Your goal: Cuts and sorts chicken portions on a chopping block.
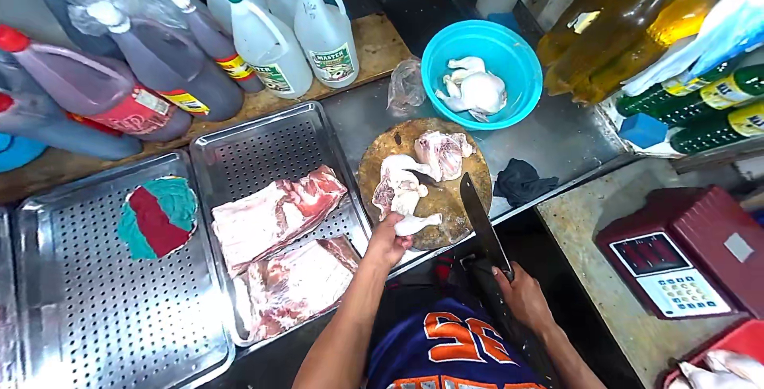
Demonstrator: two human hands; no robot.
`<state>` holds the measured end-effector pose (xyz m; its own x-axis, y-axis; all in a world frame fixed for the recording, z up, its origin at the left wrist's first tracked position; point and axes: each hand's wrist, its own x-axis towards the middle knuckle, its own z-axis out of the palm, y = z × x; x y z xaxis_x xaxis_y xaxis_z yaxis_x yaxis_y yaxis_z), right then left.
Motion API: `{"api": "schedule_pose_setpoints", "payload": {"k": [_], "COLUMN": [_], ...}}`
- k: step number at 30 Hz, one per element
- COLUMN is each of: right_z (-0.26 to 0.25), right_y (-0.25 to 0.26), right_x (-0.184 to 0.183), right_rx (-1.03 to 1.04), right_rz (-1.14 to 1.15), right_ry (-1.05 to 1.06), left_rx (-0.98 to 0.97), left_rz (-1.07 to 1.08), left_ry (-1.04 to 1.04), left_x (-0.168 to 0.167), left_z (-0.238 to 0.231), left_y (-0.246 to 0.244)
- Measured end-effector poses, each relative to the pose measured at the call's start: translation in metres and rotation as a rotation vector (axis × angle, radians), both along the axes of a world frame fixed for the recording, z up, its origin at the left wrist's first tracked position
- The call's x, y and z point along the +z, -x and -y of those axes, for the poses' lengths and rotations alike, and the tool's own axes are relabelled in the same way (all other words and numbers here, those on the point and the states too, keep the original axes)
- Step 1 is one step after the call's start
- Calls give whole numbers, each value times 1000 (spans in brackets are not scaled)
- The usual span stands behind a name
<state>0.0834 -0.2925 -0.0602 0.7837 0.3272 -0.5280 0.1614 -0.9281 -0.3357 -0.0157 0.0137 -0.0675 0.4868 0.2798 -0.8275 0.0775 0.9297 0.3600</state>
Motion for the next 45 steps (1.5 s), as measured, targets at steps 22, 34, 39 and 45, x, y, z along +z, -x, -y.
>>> {"api": "schedule_pose_setpoints", "payload": {"k": [22, 34, 39, 45], "right_z": [-56, -79, -79, -49], "right_y": [14, 18, 19, -8], "right_x": [26, 47, 22, 24], "right_rx": [252, 260, 285, 113], "right_rz": [-159, -12, -168, -84], "right_ry": [-49, -102, 98, -136], "left_rx": [260, 268, 275, 266], "left_rz": [-346, -331, -301, 12], "left_ry": [-560, -560, -519, -130], "left_x": [-37, -37, -37, -29], "left_z": [68, 67, 65, 36], "left_y": [-5, -4, -1, 33]}}
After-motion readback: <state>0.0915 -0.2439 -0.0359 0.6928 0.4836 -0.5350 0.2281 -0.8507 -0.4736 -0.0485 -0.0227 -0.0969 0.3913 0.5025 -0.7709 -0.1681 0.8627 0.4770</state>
